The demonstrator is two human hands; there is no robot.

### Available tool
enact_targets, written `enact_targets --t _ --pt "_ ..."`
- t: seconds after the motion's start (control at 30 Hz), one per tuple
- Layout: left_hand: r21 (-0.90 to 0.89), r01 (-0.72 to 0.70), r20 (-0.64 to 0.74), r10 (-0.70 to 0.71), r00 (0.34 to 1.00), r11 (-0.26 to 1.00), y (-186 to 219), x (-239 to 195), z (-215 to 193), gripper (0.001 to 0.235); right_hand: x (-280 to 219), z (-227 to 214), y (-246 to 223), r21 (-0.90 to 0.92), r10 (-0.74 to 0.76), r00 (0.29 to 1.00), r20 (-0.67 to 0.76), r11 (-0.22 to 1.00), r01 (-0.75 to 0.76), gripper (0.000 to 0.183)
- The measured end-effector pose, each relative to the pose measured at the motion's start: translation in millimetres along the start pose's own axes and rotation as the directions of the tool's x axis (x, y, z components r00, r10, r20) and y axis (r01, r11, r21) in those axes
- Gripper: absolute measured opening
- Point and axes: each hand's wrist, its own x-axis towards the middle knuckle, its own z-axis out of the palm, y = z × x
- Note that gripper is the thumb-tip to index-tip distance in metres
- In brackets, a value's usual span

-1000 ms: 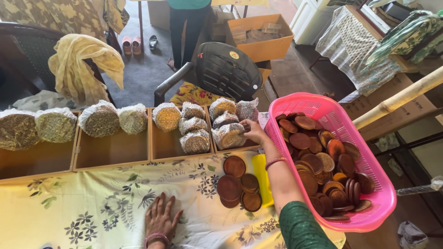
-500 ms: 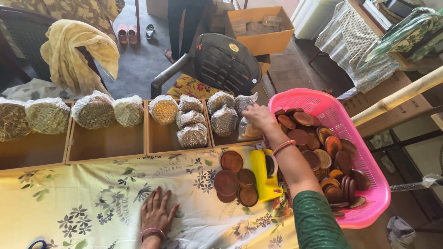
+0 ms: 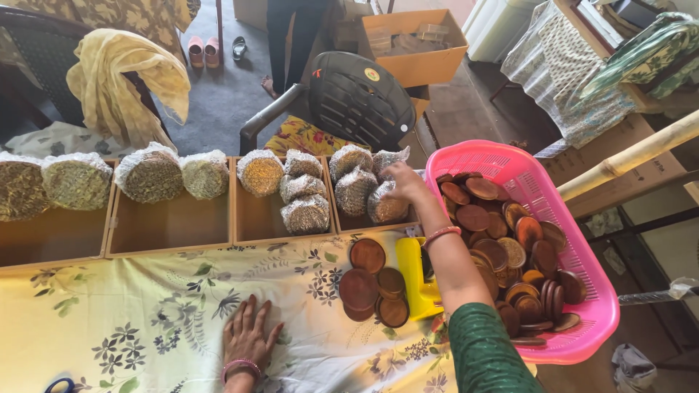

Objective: The recorder is polishing circular wooden decorative items using a white cloth.

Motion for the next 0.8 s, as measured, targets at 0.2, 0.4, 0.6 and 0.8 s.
enact_targets --t 0.2,0.4,0.6,0.8 --pt "0.019 0.009 0.024 -0.01 1.0 1.0 -4 0 15 0.071 -28 37 -1 0.435 0.581 0.806 -0.114 0.758 -0.486 0.111" --pt "-0.015 -0.062 -0.131 0.059 0.99 0.998 -22 1 49 0.069 -37 78 -47 0.522 0.638 0.648 -0.416 0.751 -0.404 0.14" --pt "-0.01 -0.083 -0.144 0.081 0.986 0.996 -23 -2 47 0.069 -36 63 -54 0.527 0.776 0.56 -0.289 0.618 -0.583 0.125" --pt "-0.011 -0.089 -0.135 0.087 0.987 0.996 -22 0 40 0.068 -26 35 -51 0.289 0.745 0.66 -0.094 0.655 -0.698 0.12"
